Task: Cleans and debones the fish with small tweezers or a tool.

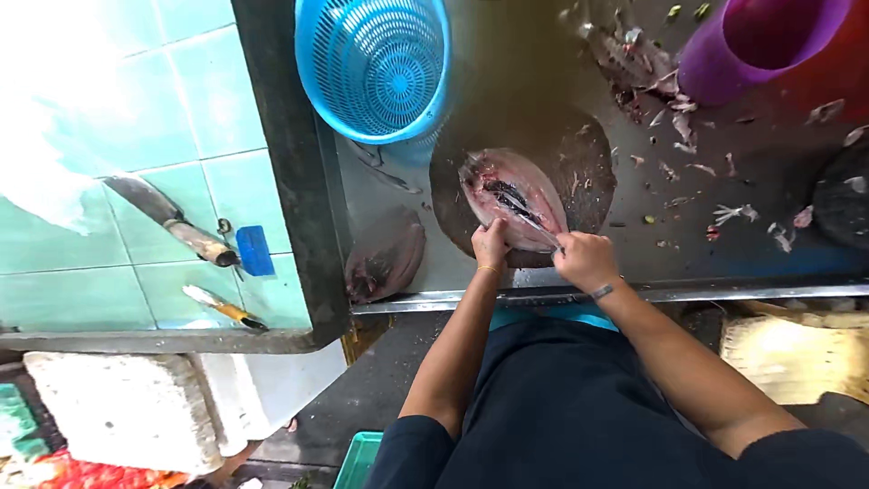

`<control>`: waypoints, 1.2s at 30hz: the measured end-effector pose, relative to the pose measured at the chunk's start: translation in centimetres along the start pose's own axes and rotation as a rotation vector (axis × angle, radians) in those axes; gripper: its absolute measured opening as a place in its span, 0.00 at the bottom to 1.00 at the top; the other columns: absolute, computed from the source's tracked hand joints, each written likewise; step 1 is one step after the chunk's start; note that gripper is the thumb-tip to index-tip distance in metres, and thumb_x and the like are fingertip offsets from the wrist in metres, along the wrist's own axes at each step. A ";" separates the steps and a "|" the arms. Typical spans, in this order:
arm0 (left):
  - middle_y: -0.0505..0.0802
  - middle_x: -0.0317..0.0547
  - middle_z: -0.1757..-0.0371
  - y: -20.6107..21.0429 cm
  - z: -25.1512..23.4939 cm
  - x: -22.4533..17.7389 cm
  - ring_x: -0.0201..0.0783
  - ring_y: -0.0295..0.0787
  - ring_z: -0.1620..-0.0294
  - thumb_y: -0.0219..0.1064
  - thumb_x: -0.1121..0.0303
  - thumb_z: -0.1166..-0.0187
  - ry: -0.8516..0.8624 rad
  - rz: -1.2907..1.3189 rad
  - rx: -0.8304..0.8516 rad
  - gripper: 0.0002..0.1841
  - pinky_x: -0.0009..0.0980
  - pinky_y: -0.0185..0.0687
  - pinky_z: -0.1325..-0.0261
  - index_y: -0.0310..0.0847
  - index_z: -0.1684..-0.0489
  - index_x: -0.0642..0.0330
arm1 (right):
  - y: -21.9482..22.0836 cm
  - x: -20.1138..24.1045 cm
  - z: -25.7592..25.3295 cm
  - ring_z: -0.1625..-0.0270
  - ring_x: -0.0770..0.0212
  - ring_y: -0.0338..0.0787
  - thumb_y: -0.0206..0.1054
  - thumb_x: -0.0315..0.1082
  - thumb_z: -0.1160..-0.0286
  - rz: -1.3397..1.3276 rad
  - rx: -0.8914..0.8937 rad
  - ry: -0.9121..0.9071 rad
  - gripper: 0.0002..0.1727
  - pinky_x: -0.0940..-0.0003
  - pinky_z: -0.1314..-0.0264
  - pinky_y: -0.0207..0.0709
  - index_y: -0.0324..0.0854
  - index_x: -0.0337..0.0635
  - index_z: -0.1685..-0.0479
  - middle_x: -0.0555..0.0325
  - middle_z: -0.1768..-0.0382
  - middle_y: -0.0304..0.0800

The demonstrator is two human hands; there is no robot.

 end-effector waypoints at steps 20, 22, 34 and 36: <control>0.95 0.54 0.59 0.2 -1.8 -1.9 0.46 0.95 0.60 0.73 0.57 0.20 0.062 -0.116 -0.108 0.17 0.47 0.93 0.56 0.86 0.51 0.65 | -1.3 1.8 -2.1 0.50 0.37 0.94 0.62 0.39 0.27 -0.012 0.061 0.096 0.16 0.31 0.52 0.81 0.90 0.42 0.51 0.43 0.53 0.95; 0.95 0.53 0.61 0.1 -2.2 -1.9 0.45 0.95 0.61 0.75 0.59 0.22 0.083 -0.141 -0.096 0.17 0.45 0.92 0.56 0.87 0.52 0.66 | -1.6 1.7 -1.3 0.50 0.37 0.94 0.65 0.43 0.29 -0.026 0.039 0.120 0.18 0.32 0.51 0.81 0.90 0.40 0.50 0.43 0.52 0.95; 0.94 0.57 0.56 0.9 -0.2 0.9 0.46 0.95 0.56 0.72 0.70 0.23 0.056 0.006 -0.006 0.14 0.46 0.93 0.50 0.82 0.46 0.71 | 0.6 0.0 -0.4 0.50 0.37 0.94 0.66 0.40 0.28 -0.148 0.064 0.124 0.14 0.30 0.54 0.81 0.91 0.43 0.53 0.44 0.54 0.95; 0.94 0.57 0.56 1.1 -0.3 0.8 0.46 0.95 0.56 0.71 0.71 0.22 0.051 0.029 -0.010 0.13 0.45 0.92 0.50 0.81 0.45 0.71 | -0.7 -1.2 1.0 0.54 0.37 0.93 0.66 0.37 0.28 -0.150 -0.004 0.112 0.12 0.31 0.60 0.81 0.90 0.42 0.54 0.44 0.57 0.94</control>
Point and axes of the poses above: each hand's wrist, its own z-axis away from the middle knuckle, its own y-axis out of the palm, x = y × z, the point moved 2 cm from there along -z, towards the middle knuckle
